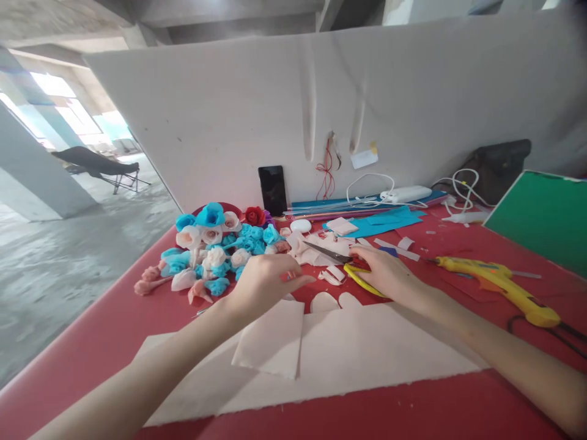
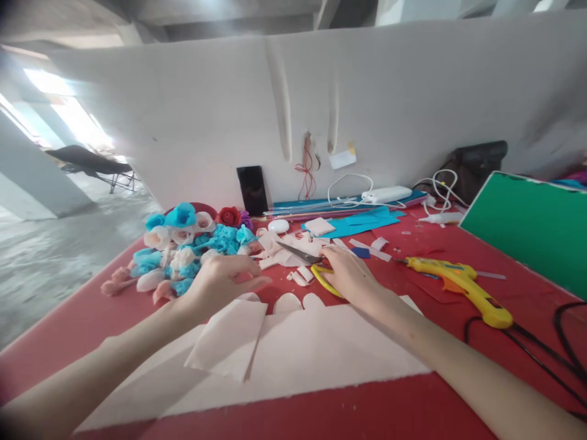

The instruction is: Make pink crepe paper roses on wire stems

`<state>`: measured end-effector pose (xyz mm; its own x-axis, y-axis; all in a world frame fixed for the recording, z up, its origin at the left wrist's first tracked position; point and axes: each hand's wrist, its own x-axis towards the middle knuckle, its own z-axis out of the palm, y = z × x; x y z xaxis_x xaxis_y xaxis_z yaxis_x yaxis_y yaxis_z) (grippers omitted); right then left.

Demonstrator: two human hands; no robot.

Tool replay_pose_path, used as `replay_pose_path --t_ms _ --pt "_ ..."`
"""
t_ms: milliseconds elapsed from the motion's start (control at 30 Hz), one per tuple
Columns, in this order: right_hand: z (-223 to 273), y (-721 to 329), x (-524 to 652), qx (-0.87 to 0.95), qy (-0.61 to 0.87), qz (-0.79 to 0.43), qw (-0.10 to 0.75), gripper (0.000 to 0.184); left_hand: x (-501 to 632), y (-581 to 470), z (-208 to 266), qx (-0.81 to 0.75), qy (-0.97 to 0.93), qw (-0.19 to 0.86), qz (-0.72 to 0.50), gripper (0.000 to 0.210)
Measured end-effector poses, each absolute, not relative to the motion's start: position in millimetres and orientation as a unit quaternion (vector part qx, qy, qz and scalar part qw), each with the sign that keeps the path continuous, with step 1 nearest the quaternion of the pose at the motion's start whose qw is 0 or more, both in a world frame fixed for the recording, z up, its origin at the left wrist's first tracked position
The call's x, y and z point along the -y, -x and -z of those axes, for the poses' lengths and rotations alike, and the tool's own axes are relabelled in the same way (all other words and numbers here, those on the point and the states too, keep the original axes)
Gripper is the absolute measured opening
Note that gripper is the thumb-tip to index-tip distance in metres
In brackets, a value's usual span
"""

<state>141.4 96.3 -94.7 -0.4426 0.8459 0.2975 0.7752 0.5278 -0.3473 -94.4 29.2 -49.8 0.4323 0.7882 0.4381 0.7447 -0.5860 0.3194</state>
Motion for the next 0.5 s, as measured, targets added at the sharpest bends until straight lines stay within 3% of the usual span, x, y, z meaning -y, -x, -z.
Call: replay_pose_path --t_ms 233,500 --pt "93.7 -135.4 -93.7 0.851 0.438 -0.088 0.277 0.024 -20.0 88.1 58.5 -0.330 -0.918 -0.181 -0.127 0.026" --pt "60.4 -115.8 -55.2 0.858 0.365 -0.139 0.333 0.019 -4.1 58.6 53.1 -0.234 -0.916 -0.314 -0.089 0.020"
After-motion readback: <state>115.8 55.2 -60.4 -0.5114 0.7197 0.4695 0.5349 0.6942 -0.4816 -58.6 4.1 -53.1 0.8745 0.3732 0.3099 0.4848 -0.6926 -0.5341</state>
